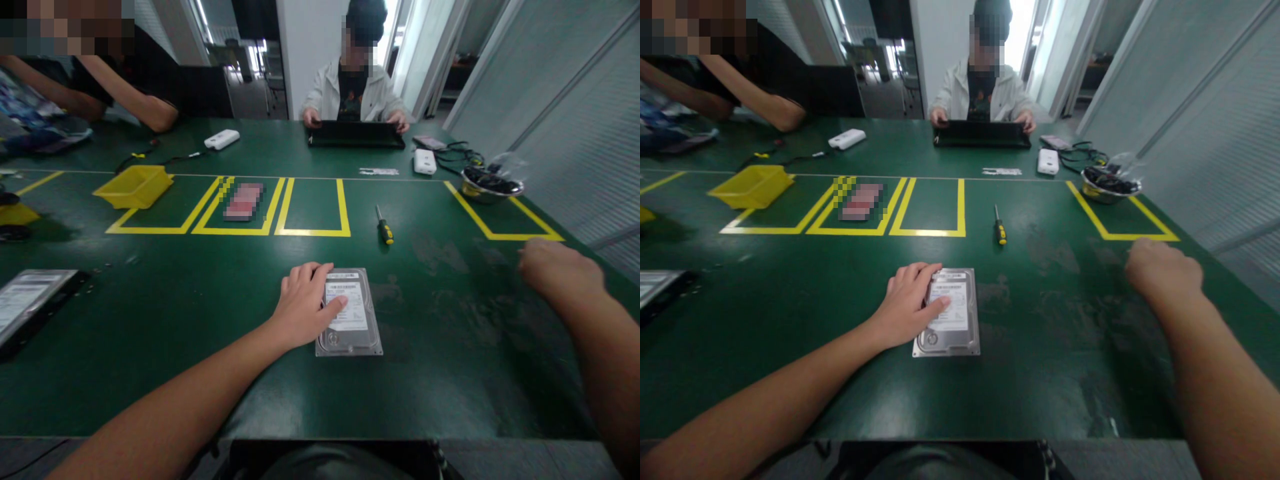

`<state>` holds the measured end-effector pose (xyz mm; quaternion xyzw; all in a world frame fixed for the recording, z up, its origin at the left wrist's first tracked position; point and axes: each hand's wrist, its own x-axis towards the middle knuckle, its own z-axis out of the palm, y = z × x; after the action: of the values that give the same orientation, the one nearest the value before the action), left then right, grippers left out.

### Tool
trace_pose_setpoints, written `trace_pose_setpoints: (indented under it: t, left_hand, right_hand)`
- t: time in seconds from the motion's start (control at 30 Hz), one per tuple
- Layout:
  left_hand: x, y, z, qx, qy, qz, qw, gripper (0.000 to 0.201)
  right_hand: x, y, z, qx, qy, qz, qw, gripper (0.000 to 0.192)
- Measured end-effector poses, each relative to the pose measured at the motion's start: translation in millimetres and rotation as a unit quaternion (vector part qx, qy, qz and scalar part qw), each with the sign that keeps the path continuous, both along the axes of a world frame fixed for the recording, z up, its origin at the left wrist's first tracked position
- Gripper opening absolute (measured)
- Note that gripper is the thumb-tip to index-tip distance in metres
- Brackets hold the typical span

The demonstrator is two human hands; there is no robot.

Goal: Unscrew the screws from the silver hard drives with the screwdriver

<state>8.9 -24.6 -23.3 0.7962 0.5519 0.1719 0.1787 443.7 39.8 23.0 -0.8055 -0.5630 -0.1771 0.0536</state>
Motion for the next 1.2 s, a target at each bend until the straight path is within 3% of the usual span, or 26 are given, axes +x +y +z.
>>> trace_pose_setpoints:
  t: [0.07, 0.23, 0.37, 0.43, 0.5, 0.7, 1.0, 1.2]
  left_hand:
    - [-0.6, 0.1, -0.8, 0.003, -0.001, 0.0, 1.0, 0.061]
    - [-3.1, 3.8, -2.7, 0.011, -0.016, -0.009, 1.0, 0.062]
    - [-4.0, 6.4, -5.0, 0.02, -0.025, -0.007, 0.999, 0.064]
    - [-4.8, 7.0, -5.9, 0.034, -0.044, -0.007, 0.998, 0.064]
    - [-6.0, 7.3, -5.5, 0.062, -0.086, -0.013, 0.994, 0.059]
    - [-8.3, 6.4, 2.0, 0.185, -0.227, -0.01, 0.956, 0.018]
    - [-4.1, 7.8, 4.5, 0.257, -0.257, -0.093, 0.927, 0.012]
    - [-4.2, 8.4, 5.2, 0.278, -0.267, -0.11, 0.916, 0.012]
  right_hand:
    - [-28.8, -6.7, 10.7, -0.046, 0.02, 0.054, 0.997, 0.017]
    - [-125.3, -32.7, 39.5, -0.071, 0.072, 0.212, 0.972, 0.015]
    - [-198.6, -55.4, 45.7, -0.027, 0.252, 0.393, 0.884, 0.014]
    - [-225.5, -62.4, 38.8, -0.043, 0.318, 0.446, 0.835, 0.015]
    - [-243.9, -64.7, 26.1, -0.056, 0.36, 0.467, 0.806, 0.012]
    - [-256.3, -55.4, -13.3, 0.001, 0.445, 0.464, 0.766, 0.009]
    - [-248.8, -57.5, -28.3, -0.037, 0.584, 0.442, 0.68, 0.018]
    - [-248.1, -57.1, -31.4, -0.035, 0.598, 0.429, 0.676, 0.019]
